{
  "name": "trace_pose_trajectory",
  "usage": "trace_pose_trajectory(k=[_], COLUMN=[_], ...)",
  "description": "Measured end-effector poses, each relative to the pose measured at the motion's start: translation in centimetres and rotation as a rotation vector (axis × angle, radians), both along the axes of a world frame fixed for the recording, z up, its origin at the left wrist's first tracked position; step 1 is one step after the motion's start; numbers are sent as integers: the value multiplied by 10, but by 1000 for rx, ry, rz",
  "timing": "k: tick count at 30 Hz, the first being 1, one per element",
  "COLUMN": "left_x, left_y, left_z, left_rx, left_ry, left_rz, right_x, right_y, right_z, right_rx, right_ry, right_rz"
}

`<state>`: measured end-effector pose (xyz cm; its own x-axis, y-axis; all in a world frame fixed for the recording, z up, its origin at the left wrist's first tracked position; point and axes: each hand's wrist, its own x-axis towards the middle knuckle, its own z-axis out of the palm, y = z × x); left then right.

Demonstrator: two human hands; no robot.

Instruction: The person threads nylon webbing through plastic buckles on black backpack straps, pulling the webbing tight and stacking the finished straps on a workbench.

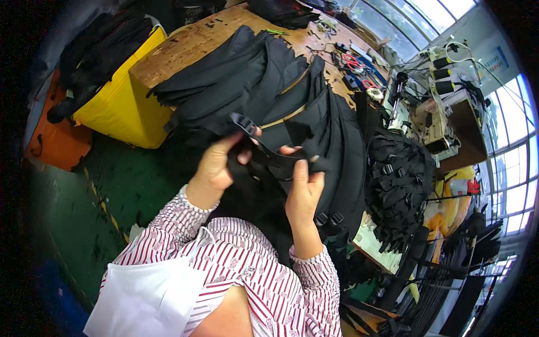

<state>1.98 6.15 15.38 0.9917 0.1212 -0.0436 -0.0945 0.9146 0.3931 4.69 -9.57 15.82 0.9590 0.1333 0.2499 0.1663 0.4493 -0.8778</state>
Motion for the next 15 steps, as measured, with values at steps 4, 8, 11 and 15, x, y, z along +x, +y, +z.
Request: trace_pose_trajectory(k=[4,8,11,15], left_x=[-37,-49,-33,-25], left_y=[43,49,6,15], left_z=[27,12,-6,-52], left_rx=[152,236,1,-119], left_ry=[-79,-149,197,79], left_rz=[198,131,110,-33], right_x=[-12,-17,-15,-10], right_y=[-13,28,65,60], right_z=[-24,-9,7,-23], right_rx=[-311,-347,-281,-505], right_ry=[16,-307,-295,-274], right_rz=[423,132,300,259])
